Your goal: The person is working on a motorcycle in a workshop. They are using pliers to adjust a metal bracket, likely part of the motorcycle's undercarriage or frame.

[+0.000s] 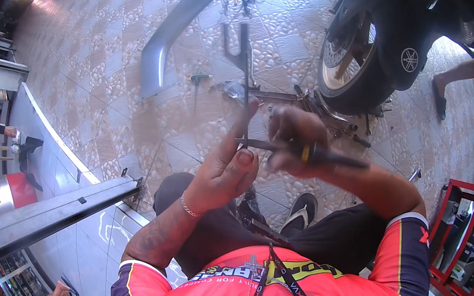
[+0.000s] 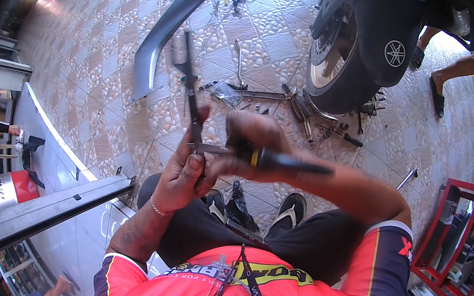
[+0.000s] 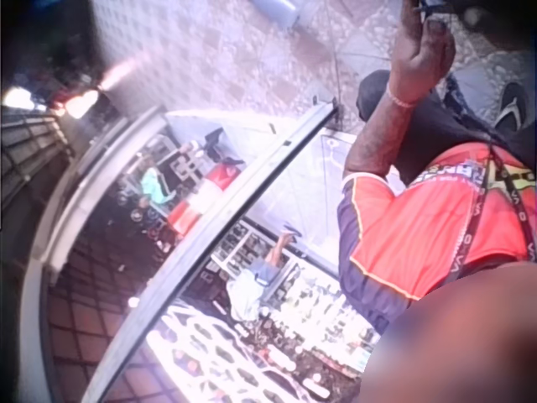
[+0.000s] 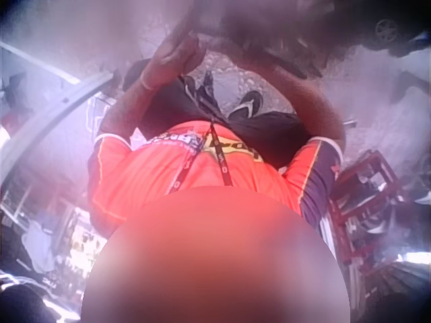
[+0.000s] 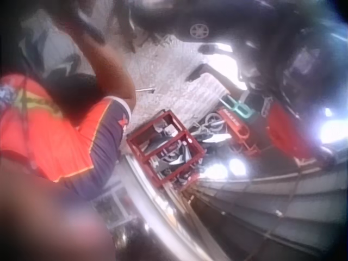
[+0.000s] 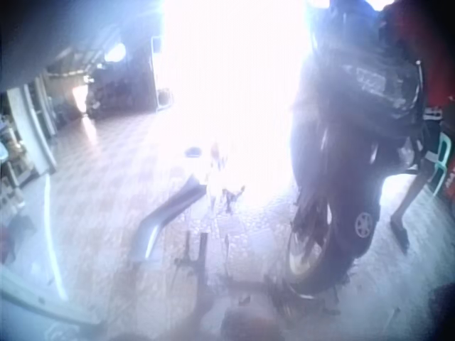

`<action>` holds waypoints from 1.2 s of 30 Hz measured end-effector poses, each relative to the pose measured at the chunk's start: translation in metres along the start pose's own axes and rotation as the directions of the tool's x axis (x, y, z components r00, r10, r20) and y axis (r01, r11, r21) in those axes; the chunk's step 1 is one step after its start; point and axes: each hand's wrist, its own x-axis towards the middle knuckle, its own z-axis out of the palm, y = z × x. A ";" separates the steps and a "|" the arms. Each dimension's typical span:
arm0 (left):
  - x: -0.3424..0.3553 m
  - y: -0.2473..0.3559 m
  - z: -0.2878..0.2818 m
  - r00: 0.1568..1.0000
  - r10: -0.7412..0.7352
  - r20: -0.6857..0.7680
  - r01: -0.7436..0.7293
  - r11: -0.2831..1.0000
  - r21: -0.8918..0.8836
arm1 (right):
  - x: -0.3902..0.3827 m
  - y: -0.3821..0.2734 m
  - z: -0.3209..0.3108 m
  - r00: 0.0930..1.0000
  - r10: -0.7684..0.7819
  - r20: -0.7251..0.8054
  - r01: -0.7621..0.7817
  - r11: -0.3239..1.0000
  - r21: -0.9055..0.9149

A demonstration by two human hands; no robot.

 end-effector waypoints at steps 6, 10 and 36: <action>0.009 0.000 -0.005 0.997 0.011 -0.070 -0.008 0.999 0.042 | -0.018 -0.011 0.038 0.559 0.818 0.136 -0.595 0.281 0.753; 0.007 -0.002 -0.009 0.999 -0.015 -0.042 0.017 0.999 0.040 | -0.016 -0.004 0.021 0.765 0.641 -0.065 -0.543 0.696 0.469; 0.000 -0.011 -0.011 0.999 -0.035 -0.040 0.035 0.999 -0.003 | -0.008 -0.012 0.008 0.598 0.798 0.079 -0.679 0.451 0.580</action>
